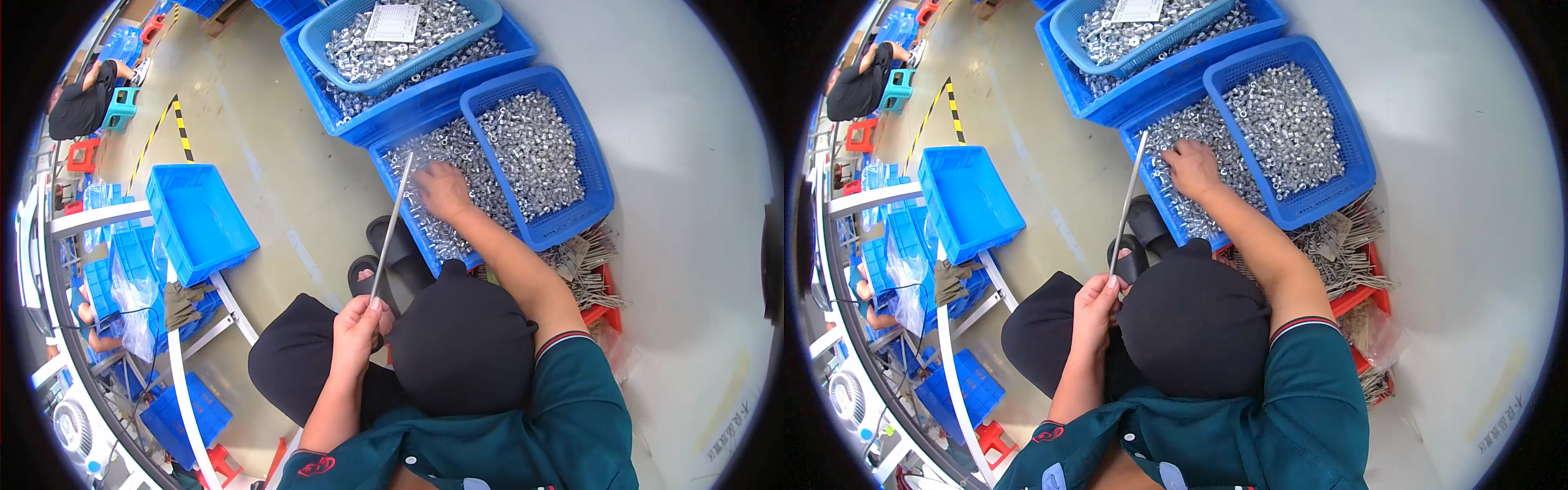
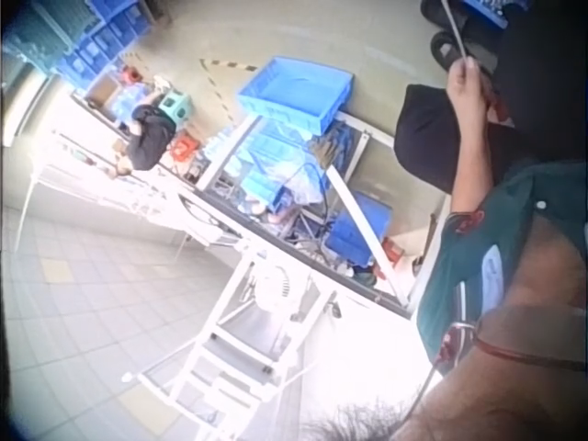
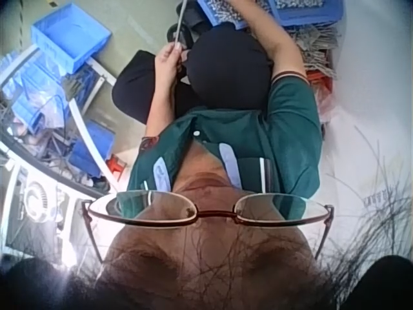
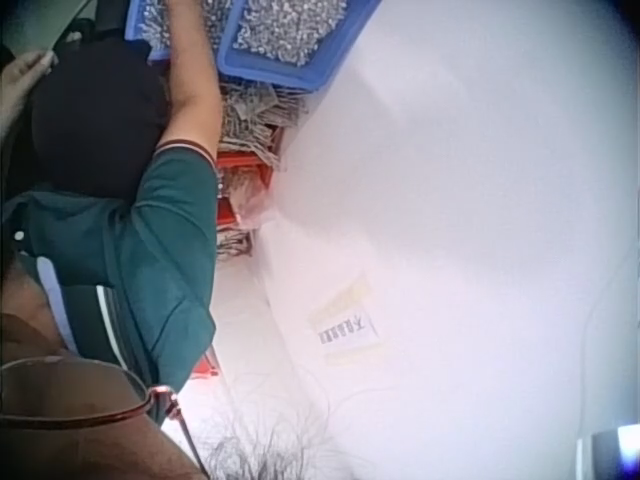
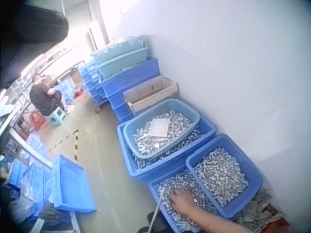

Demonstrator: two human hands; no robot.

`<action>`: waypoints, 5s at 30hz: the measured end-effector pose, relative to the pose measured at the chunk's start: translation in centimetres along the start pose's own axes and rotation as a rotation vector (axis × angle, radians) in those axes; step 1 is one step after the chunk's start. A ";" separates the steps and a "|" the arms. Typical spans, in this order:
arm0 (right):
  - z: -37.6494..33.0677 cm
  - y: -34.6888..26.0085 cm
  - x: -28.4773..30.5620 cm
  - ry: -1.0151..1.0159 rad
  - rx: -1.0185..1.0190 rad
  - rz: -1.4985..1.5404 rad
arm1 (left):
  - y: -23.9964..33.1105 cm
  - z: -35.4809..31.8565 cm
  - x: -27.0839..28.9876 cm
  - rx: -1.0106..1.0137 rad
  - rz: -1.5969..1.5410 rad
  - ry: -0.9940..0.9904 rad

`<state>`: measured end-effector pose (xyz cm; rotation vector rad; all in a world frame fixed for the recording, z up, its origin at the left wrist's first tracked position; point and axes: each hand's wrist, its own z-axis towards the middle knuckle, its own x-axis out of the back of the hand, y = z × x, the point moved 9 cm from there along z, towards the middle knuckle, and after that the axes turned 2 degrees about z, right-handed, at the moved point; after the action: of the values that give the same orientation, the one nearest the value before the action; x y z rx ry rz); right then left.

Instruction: Inspecting and sorting small metal components using a metal rod.

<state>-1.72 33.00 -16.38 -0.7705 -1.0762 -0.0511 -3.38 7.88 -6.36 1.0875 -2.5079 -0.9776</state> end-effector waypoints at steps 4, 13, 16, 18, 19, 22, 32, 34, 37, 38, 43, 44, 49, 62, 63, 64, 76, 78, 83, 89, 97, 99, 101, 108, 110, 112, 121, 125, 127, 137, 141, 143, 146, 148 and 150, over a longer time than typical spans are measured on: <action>0.1 0.4 -0.9 0.028 0.019 -0.005 | 0.1 0.0 -0.3 -0.008 0.007 -0.021; -1.5 5.7 -3.7 -0.121 -0.661 1.034 | 0.4 -0.1 -0.6 0.008 0.018 -0.001; -1.9 5.2 -3.2 -0.170 -0.763 1.251 | 0.4 -0.3 -0.2 -0.003 0.036 0.013; -3.1 4.6 -3.9 -0.206 -0.958 1.673 | 0.3 -0.1 -0.3 -0.022 0.034 -0.006; -3.2 4.6 -3.8 -0.245 -0.924 1.719 | 0.3 0.0 -0.2 -0.020 0.034 -0.008; -3.4 4.1 -2.9 -0.178 -0.912 1.817 | 0.2 0.0 0.0 -0.035 0.025 -0.013; -3.7 1.4 0.4 -0.282 -0.234 0.274 | 0.2 0.2 -0.2 -0.053 0.045 -0.013; -4.2 0.5 -0.6 -0.296 -0.186 0.186 | 0.1 0.1 -0.2 -0.049 0.047 -0.006; -4.3 -0.7 -1.2 -0.289 -0.068 -0.011 | 0.2 0.1 -0.3 -0.045 0.056 -0.009; -4.3 -0.8 -1.6 -0.289 -0.068 -0.011 | 0.2 0.1 -0.3 -0.045 0.052 -0.008; -4.2 -0.7 -1.6 -0.150 -0.046 -0.064 | 0.6 0.2 -0.4 -0.061 0.052 -0.010; -4.1 -0.9 -1.6 -0.149 -0.043 -0.062 | 0.5 0.1 -0.3 -0.058 0.053 -0.008; -4.6 0.4 -1.0 -0.143 -0.153 0.051 | 0.3 0.2 -0.1 -0.064 0.066 -0.005; -7.3 4.3 -1.1 -0.240 -0.836 1.343 | 0.5 -0.3 -0.4 -0.015 0.018 -0.044; -7.2 4.2 -1.2 -0.262 -0.800 1.354 | 0.4 -0.3 -0.5 -0.005 0.009 -0.048; -7.3 4.3 -1.2 -0.260 -0.797 1.353 | 0.5 -0.3 -0.6 -0.007 0.009 -0.050; -7.2 4.2 -0.8 -0.162 -0.914 1.649 | 0.9 -0.6 -0.6 -0.010 0.022 -0.029; -7.2 3.9 -1.2 -0.167 -0.869 1.887 | 0.5 -0.8 -0.4 0.006 0.031 -0.014; -7.6 3.4 -1.2 -0.138 -0.953 2.032 | 0.3 -0.7 -0.2 -0.004 0.014 -0.011; -6.3 4.0 -2.7 -0.231 -0.998 1.812 | 0.2 -0.7 0.0 -0.009 0.018 -0.001; -6.8 5.2 0.2 -0.246 -0.732 0.564 | 0.6 -0.7 0.5 -0.015 -0.045 0.018; -7.2 4.2 1.0 -0.316 -0.691 0.411 | 0.4 -0.7 0.7 -0.022 -0.066 0.019; -7.1 3.8 1.0 -0.357 -0.598 0.270 | 0.4 -0.7 0.6 -0.030 -0.087 0.016; -1.6 0.5 0.0 -0.214 -0.316 0.122 | 0.7 -0.7 0.4 -0.034 -0.054 0.019; 0.4 0.1 -1.3 -0.231 -0.319 0.108 | 0.6 -0.7 0.4 -0.027 -0.051 0.028; 1.7 0.9 -1.8 -0.245 -0.326 0.088 | 1.0 -0.6 -0.1 -0.048 -0.008 0.026; -4.3 1.1 -1.1 -0.577 -0.195 -0.101 | 0.9 -0.7 0.0 -0.003 -0.056 0.019; -6.5 2.7 2.2 -0.403 -0.328 -0.184 | 0.7 -0.7 0.1 -0.012 -0.042 0.000; -7.2 3.1 3.3 -0.313 -0.354 -0.178 | 0.8 -0.7 0.1 -0.035 -0.029 -0.008; -8.5 5.5 3.9 -0.222 -0.633 0.093 | 0.5 -0.7 0.6 -0.032 -0.071 0.020; -8.4 3.1 4.3 -0.366 -0.454 0.097 | 0.5 -0.8 0.6 -0.020 -0.064 0.024; -8.6 1.5 4.5 -0.404 -0.345 0.068 | 0.6 -0.8 0.6 -0.031 -0.053 0.030; -9.2 1.2 4.2 -0.407 -0.363 0.078 | 0.7 -0.7 0.7 -0.034 -0.075 0.027; -9.1 0.3 3.4 -0.465 -0.288 0.103 | 0.7 -0.8 0.6 -0.029 -0.061 0.041; -9.2 -1.2 2.5 -0.569 -0.139 0.148 | 0.7 -0.8 0.5 -0.023 -0.044 0.050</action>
<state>6.15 27.49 -16.01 -1.0207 -1.5606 0.2351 -3.73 7.47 -5.35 1.1503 -2.4370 -0.9762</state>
